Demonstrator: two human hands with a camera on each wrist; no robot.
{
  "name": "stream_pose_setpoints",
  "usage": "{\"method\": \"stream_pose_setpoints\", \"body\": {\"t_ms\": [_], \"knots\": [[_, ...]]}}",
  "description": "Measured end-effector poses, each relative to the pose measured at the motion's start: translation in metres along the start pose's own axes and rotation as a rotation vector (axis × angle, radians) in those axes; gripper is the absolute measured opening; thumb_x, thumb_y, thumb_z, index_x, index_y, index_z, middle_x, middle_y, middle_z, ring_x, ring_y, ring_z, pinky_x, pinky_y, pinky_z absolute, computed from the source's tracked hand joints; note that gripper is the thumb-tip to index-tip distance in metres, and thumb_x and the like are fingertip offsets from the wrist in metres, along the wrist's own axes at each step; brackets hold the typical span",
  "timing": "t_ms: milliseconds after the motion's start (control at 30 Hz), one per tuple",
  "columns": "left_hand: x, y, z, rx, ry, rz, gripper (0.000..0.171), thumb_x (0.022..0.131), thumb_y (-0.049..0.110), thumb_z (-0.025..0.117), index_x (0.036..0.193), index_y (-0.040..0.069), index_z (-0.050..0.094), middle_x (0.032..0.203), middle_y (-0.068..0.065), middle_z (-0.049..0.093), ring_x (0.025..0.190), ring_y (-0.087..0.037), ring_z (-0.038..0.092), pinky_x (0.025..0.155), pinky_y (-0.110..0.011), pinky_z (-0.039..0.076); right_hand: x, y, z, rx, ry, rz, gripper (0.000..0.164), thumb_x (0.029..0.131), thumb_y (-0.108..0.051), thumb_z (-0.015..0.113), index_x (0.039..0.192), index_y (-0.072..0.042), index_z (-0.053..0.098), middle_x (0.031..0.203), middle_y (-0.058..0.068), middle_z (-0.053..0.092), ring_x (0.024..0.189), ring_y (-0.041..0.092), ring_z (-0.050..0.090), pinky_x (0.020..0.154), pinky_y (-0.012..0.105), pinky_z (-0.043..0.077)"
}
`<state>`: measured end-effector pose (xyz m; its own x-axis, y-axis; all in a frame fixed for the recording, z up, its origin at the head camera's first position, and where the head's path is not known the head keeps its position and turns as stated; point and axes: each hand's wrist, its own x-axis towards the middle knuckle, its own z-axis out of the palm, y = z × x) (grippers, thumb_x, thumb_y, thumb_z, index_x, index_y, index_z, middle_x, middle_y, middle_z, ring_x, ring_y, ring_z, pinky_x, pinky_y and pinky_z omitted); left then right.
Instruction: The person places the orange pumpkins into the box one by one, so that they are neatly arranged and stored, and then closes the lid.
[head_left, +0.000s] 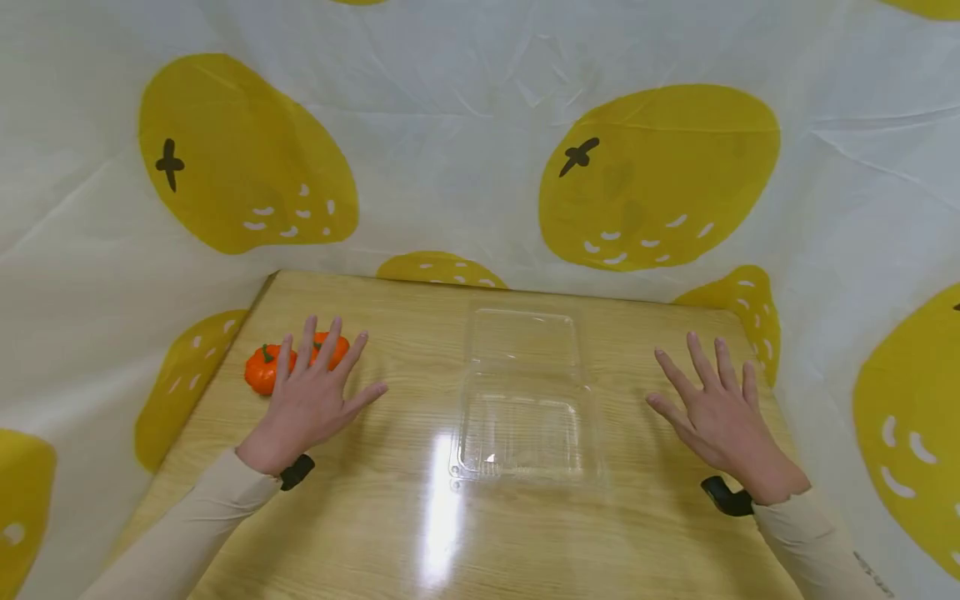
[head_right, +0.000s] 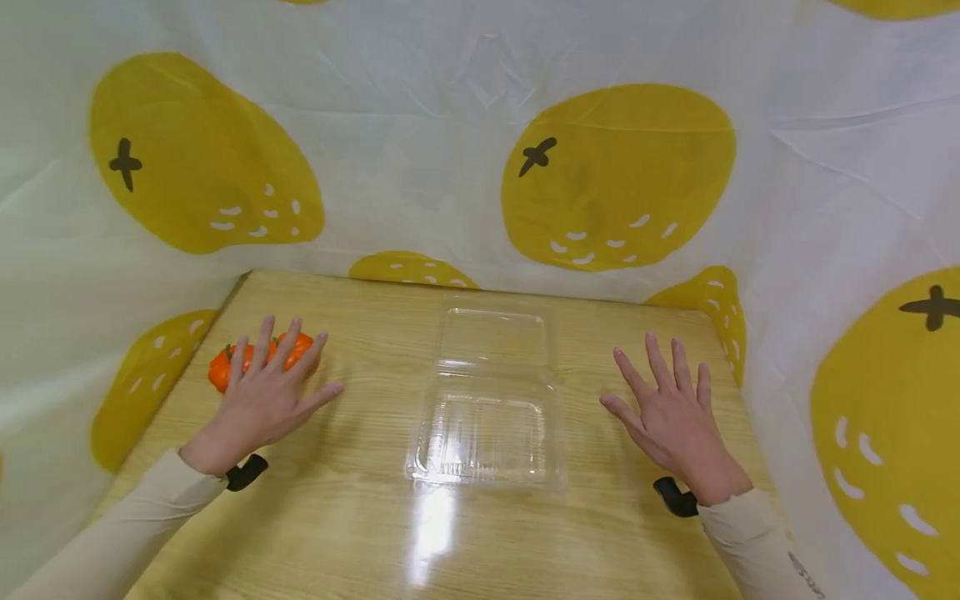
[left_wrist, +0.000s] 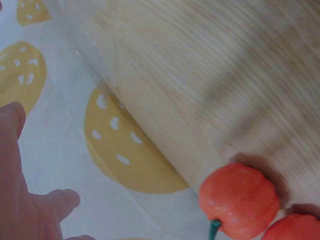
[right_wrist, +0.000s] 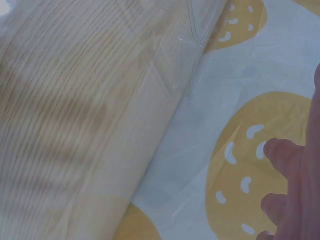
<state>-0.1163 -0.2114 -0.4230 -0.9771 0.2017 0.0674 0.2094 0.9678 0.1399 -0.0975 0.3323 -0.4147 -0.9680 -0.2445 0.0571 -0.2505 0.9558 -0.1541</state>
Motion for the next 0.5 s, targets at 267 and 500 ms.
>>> {"method": "stream_pose_setpoints", "body": {"t_ms": [267, 500], "knots": [[-0.005, -0.015, 0.005, -0.015, 0.0, -0.018, 0.084, 0.097, 0.073, 0.049, 0.164, 0.025, 0.031, 0.175, -0.019, 0.012, 0.161, -0.048, 0.0, 0.124, -0.075, 0.003, 0.004, -0.005, 0.01, 0.037, -0.012, -0.022, 0.072, 0.107, -0.053, 0.048, 0.167, -0.023, 0.021, 0.175, 0.02, -0.007, 0.158, 0.052, -0.014, 0.118, 0.083, -0.01], [-0.005, -0.032, 0.011, -0.061, -0.001, -0.035, 0.085, 0.098, 0.067, 0.054, 0.165, 0.023, 0.028, 0.174, -0.021, 0.011, 0.161, -0.05, -0.001, 0.123, -0.074, 0.003, 0.008, -0.01, 0.018, 0.059, 0.013, -0.046, 0.073, 0.107, -0.051, 0.049, 0.167, -0.022, 0.019, 0.174, 0.024, 0.0, 0.159, 0.053, -0.009, 0.117, 0.084, -0.003]]}}
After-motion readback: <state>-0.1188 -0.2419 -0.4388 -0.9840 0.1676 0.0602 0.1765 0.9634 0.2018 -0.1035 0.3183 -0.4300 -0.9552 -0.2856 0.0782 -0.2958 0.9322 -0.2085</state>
